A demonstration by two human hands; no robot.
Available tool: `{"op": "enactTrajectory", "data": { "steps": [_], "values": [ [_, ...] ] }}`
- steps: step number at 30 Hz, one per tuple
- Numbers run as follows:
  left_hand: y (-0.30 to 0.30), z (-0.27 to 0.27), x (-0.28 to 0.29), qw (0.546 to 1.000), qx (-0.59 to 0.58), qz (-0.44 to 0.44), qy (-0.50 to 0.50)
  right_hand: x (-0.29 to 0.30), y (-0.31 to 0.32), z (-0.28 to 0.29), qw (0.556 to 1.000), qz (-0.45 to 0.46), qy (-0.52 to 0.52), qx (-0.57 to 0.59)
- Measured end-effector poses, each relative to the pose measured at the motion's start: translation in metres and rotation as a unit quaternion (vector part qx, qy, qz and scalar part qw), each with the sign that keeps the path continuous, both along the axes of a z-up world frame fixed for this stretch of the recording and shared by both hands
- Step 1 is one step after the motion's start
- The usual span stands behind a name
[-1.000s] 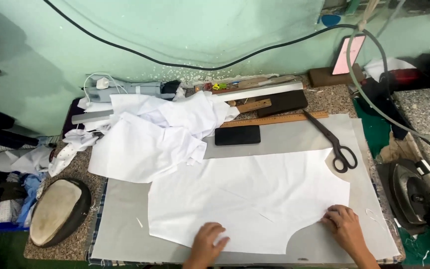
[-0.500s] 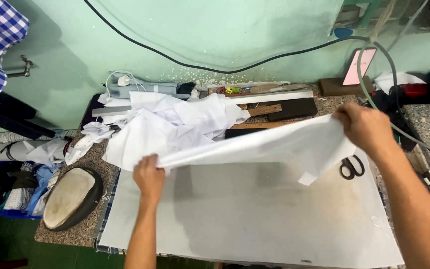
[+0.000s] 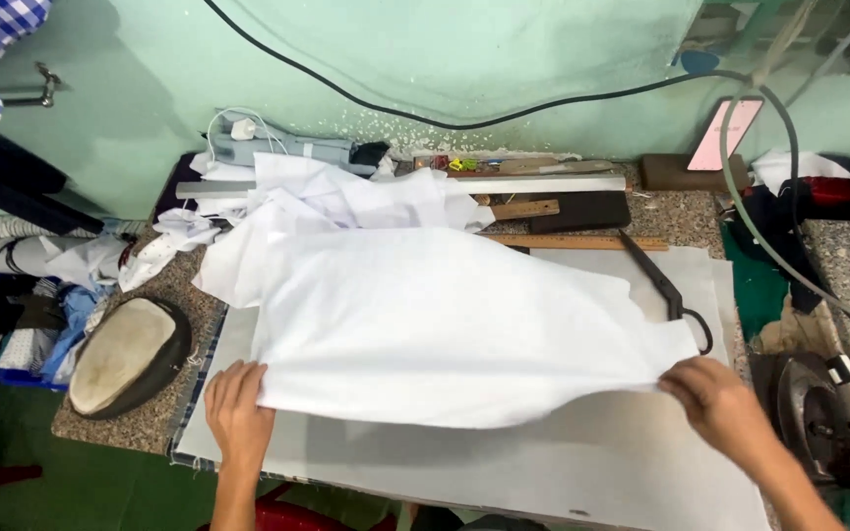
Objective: Measuring, cutting, and ironing white fabric pieces on a tailoring workbench.
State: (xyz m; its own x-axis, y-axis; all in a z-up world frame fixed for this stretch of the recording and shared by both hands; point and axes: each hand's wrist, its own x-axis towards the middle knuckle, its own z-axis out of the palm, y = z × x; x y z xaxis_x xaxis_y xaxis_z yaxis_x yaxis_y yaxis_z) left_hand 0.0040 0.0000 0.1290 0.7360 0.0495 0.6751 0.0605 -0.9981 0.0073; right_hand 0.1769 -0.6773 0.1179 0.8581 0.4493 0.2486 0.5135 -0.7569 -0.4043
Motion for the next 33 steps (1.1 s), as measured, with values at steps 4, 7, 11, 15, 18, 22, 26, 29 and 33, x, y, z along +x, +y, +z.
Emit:
{"op": "enactTrajectory", "data": {
  "steps": [4, 7, 11, 15, 18, 22, 26, 29, 33],
  "values": [
    [-0.001, -0.06, -0.068, 0.995, -0.021, 0.048, 0.082, -0.062, -0.003, -0.066, 1.0, 0.017, 0.01, 0.003],
    [0.001, -0.095, -0.111, 0.991, -0.011, 0.057, 0.12, -0.112, 0.002, -0.098, 0.996, -0.001, 0.089, -0.025],
    [0.01, -0.143, -0.157, 0.982, -0.024, 0.041, 0.181, -0.174, 0.001, -0.16, 0.995, -0.013, 0.078, -0.054],
    [0.029, -0.174, -0.176, 0.978, -0.028, 0.012, 0.208, -0.215, 0.003, -0.187, 0.99, -0.039, 0.101, -0.095],
    [0.048, -0.179, -0.181, 0.968, -0.009, -0.011, 0.251, -0.219, 0.022, -0.173, 0.991, -0.08, 0.051, -0.09],
    [0.033, -0.139, -0.152, 0.944, -0.108, -0.042, 0.31, -0.205, 0.043, -0.153, 0.973, -0.151, -0.069, -0.163],
    [-0.02, -0.116, -0.109, 0.947, -0.113, -0.071, 0.291, -0.205, 0.053, -0.166, 0.943, -0.175, -0.114, -0.257],
    [-0.032, -0.145, -0.119, 0.929, -0.053, -0.028, 0.366, -0.228, 0.047, -0.173, 0.943, -0.172, -0.077, -0.273],
    [-0.042, -0.162, -0.147, 0.958, -0.024, 0.014, 0.285, -0.259, 0.031, -0.175, 0.947, -0.179, -0.087, -0.25]
  ]
}}
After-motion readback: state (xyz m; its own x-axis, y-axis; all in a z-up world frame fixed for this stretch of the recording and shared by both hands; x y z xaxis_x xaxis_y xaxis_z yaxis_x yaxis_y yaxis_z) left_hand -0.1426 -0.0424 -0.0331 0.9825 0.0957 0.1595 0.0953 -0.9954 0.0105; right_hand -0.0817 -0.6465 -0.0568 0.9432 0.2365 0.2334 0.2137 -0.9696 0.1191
